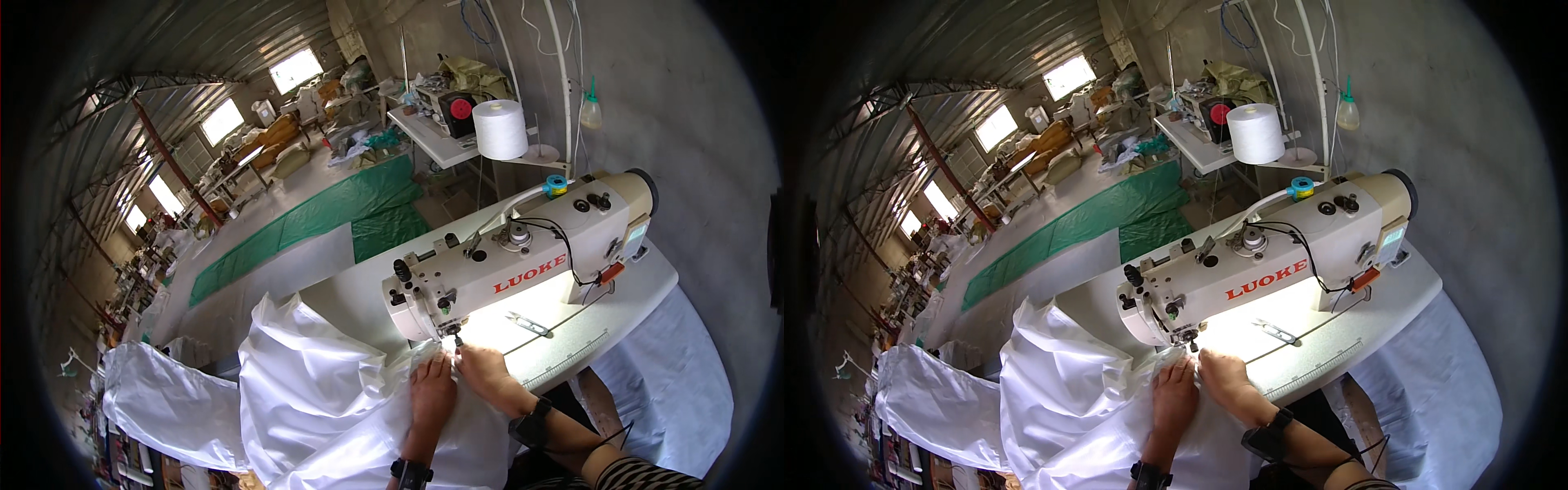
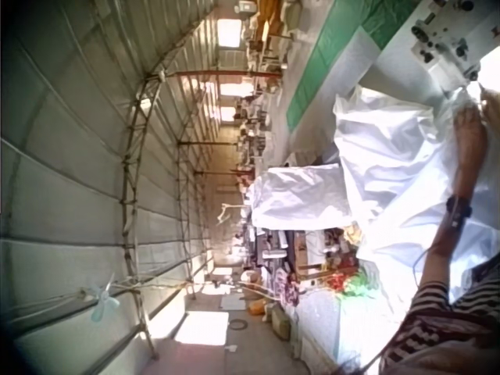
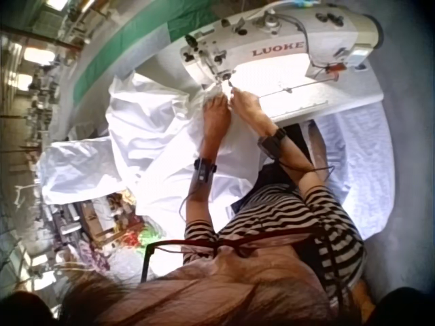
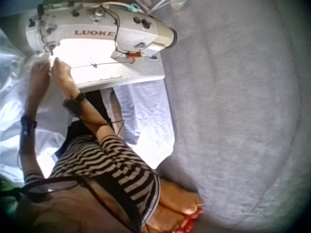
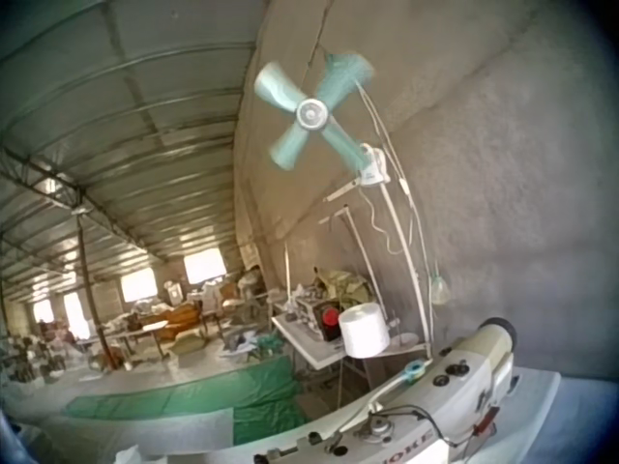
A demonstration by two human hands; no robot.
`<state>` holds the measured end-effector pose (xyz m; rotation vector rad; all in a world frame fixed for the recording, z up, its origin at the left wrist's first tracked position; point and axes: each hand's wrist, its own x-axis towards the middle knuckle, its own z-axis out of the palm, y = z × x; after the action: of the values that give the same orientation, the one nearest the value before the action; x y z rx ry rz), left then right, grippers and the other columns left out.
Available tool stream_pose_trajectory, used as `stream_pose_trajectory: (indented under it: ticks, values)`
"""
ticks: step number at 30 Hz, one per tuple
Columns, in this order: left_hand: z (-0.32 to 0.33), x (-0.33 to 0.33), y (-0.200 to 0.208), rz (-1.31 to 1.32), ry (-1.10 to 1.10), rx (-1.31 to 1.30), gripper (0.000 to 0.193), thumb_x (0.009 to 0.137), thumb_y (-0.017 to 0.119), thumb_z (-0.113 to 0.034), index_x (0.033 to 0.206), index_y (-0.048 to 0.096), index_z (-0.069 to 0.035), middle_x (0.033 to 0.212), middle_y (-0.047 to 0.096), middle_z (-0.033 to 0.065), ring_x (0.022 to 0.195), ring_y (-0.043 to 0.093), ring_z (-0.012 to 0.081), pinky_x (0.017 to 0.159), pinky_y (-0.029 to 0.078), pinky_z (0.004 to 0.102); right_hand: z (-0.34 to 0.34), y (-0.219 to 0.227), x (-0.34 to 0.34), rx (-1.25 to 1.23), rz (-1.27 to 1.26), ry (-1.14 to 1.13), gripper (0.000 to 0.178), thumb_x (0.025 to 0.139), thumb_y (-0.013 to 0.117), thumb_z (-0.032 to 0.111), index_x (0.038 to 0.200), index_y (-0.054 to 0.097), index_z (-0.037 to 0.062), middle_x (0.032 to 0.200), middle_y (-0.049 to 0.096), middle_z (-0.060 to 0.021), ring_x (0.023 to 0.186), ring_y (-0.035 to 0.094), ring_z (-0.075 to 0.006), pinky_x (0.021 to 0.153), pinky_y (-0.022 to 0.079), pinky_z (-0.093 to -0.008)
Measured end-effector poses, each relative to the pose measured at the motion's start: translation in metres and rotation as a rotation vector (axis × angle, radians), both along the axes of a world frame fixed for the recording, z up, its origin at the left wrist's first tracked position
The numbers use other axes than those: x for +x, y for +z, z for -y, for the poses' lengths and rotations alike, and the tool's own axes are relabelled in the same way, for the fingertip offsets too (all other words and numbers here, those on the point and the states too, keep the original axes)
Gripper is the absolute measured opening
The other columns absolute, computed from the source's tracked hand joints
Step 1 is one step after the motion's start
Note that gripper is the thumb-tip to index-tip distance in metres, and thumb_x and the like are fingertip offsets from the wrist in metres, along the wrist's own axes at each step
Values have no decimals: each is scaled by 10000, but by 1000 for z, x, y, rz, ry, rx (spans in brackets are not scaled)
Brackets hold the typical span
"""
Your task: The recorder is sewing edges of large white plastic sheets using an industrial sewing machine.
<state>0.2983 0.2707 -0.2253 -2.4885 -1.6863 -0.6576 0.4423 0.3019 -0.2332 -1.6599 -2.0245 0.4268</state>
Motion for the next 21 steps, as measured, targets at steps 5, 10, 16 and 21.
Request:
stream_pose_trajectory:
  ticks: [5, 10, 16, 21]
  values:
    - [-2, 0, -1, -27, -4, 35, 446, 847, 605, -152, 1286, 620, -76, 1348, 610, 65, 1221, 554, 270, 1038, 428, 447, -3, 2, -3, -54, -17, 8, 222, 925, 626, 267, 953, 674, 52, 865, 710, -164, 825, 698, -360, 759, 543, -467]
    - [-1, 0, 0, 0, -38, 81, 437, 840, 602, -134, 1271, 624, -65, 1340, 624, 63, 1217, 561, 266, 1024, 440, 438, -3, 7, 1, -107, -178, -17, 211, 918, 628, 239, 994, 680, 49, 850, 706, -159, 819, 695, -362, 762, 544, -456]
    - [-5, 3, -1, 230, 2, -70, 461, 832, 588, -89, 1289, 610, -35, 1291, 652, 124, 1197, 587, 316, 1023, 430, 476, 4, 10, 5, 147, -80, 74, 163, 909, 602, 150, 1029, 656, 55, 916, 695, -161, 819, 705, -334, 748, 563, -424]
    - [-2, 3, -6, 115, 6, 12, 462, 848, 571, -115, 1301, 601, -30, 1337, 624, 129, 1253, 560, 297, 1051, 409, 465, 7, -1, -2, 136, 121, 85, 158, 951, 572, 203, 1022, 653, 88, 898, 653, -105, 775, 704, -304, 655, 562, -436]
